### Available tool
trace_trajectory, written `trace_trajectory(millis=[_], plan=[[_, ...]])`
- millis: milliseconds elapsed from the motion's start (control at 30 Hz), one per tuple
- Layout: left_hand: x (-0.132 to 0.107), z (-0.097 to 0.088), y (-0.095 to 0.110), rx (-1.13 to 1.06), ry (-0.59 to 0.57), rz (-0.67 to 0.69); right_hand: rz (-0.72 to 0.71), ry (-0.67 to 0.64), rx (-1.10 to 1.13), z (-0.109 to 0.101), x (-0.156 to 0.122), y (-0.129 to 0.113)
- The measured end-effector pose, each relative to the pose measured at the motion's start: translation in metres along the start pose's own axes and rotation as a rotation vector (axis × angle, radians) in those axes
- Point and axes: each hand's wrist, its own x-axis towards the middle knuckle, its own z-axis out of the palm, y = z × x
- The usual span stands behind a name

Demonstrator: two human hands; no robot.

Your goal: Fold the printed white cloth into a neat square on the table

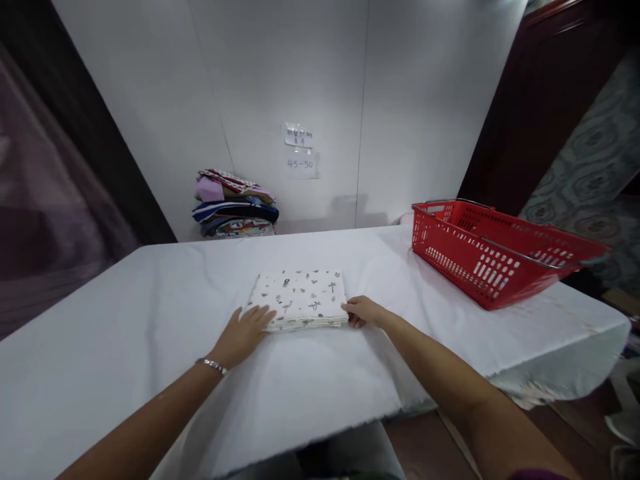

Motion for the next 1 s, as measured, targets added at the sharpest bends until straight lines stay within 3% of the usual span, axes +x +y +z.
trace_trajectory(millis=[100,233,400,533,667,800,900,1000], plan=[[-0.011,0.000,0.003,-0.012,0.004,-0.050,-0.081,0.113,0.103,0.007,-0.016,0.013],[-0.012,0.003,0.047,-0.088,0.052,0.013,-0.183,0.273,0.168,0.013,-0.027,0.028],[0.016,0.006,0.105,-0.171,0.115,0.072,-0.316,0.329,0.131,0.024,-0.035,0.039],[0.041,0.010,0.134,-0.222,0.166,0.152,-0.360,0.396,-0.098,0.029,-0.043,0.038],[0.056,0.011,0.147,-0.273,0.194,0.143,-0.361,0.387,-0.343,0.031,-0.052,0.030],[0.064,0.009,0.146,-0.292,0.189,0.092,-0.324,0.368,-0.423,0.035,-0.059,0.024],[0.067,0.008,0.144,-0.304,0.174,0.070,-0.234,0.323,-0.360,0.040,-0.061,0.020],[0.068,0.008,0.143,-0.315,0.168,0.069,-0.066,0.221,-0.129,0.043,-0.060,0.013]])
